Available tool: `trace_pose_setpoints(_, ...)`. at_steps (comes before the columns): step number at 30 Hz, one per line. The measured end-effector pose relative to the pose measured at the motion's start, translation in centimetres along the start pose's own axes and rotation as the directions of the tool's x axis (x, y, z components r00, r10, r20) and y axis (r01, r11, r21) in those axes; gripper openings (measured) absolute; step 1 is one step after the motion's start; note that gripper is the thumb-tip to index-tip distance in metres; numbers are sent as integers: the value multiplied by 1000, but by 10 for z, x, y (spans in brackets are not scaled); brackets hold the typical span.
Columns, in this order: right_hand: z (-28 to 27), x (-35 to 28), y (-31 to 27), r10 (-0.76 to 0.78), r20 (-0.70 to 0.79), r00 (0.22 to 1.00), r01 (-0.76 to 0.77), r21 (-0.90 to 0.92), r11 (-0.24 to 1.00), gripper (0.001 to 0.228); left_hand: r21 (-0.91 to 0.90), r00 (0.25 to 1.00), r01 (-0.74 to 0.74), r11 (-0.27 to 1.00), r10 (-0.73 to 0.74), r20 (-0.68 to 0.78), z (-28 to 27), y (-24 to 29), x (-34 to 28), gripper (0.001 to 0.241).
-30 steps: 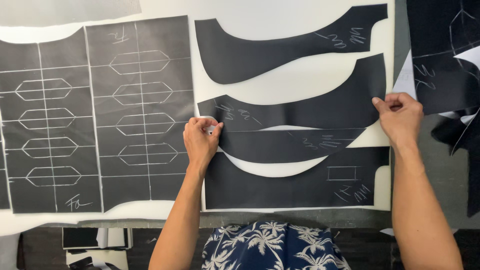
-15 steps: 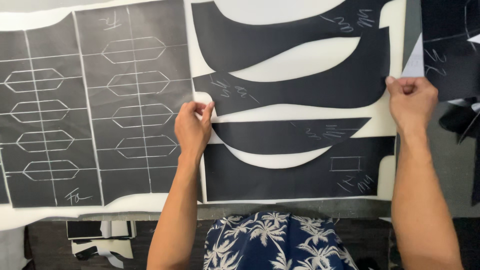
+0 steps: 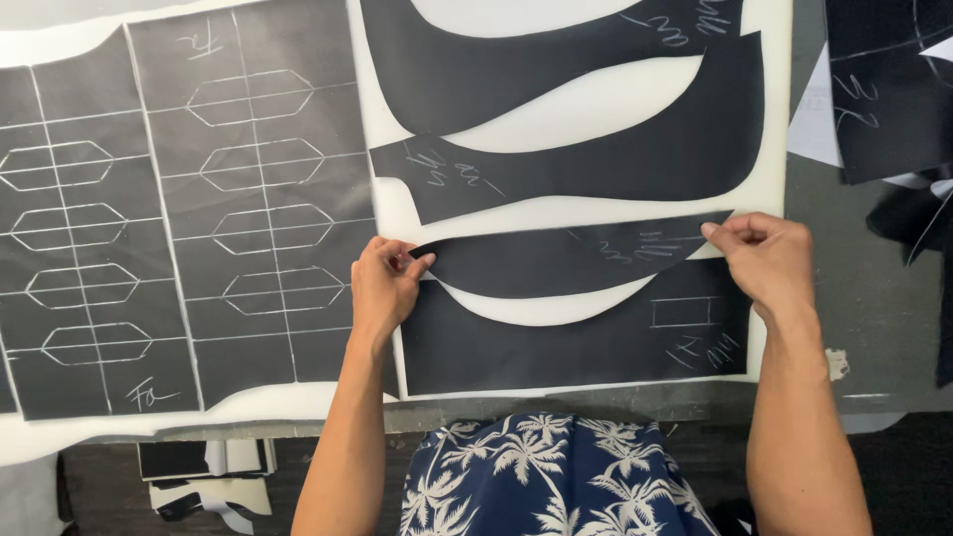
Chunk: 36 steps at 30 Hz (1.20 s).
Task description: The person picks up black fabric pieces from the floor, arranges them on a white surface, and then uses shears to cut through a large sheet of black fabric with printed white outlines.
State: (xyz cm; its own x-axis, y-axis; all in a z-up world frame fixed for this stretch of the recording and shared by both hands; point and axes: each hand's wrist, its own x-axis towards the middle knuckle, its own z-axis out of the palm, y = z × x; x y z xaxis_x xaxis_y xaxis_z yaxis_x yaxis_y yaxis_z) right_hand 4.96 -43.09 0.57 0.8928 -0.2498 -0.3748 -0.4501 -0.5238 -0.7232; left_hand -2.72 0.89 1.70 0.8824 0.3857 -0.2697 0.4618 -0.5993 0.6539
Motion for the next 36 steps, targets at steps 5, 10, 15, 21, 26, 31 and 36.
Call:
trace_pose_setpoints(5,7,6,8,-43,-54,998,42,-17,999,15,58,999,41,997,-40,-28,0,-1,-2,33)
trace_pose_setpoints(10,10,11,10,-53,-27,998,52,-17,998,16,137,986,137,981,-147,73,-4,6,5,32)
trace_pose_setpoints(15,5,3,4,-26,-37,999,24,-51,998,15,34,976,182,983,-185,114,-9,8,0,25)
trace_pose_setpoints(21,4,3,-1,-27,-27,999,25,-56,998,14,35,981,141,989,-144,130,-7,4,-3,26)
trace_pose_setpoints(26,9,7,1,20,-55,998,-23,-53,998,16,65,987,144,988,-148,69,1,3,1,24)
trace_pose_setpoints(31,11,5,2,26,-49,998,-29,-66,997,16,57,983,164,985,-168,72,2,1,-1,24)
trace_pose_setpoints(36,11,4,2,45,-46,998,-48,-49,998,17,103,979,162,981,-173,111,-1,2,1,25)
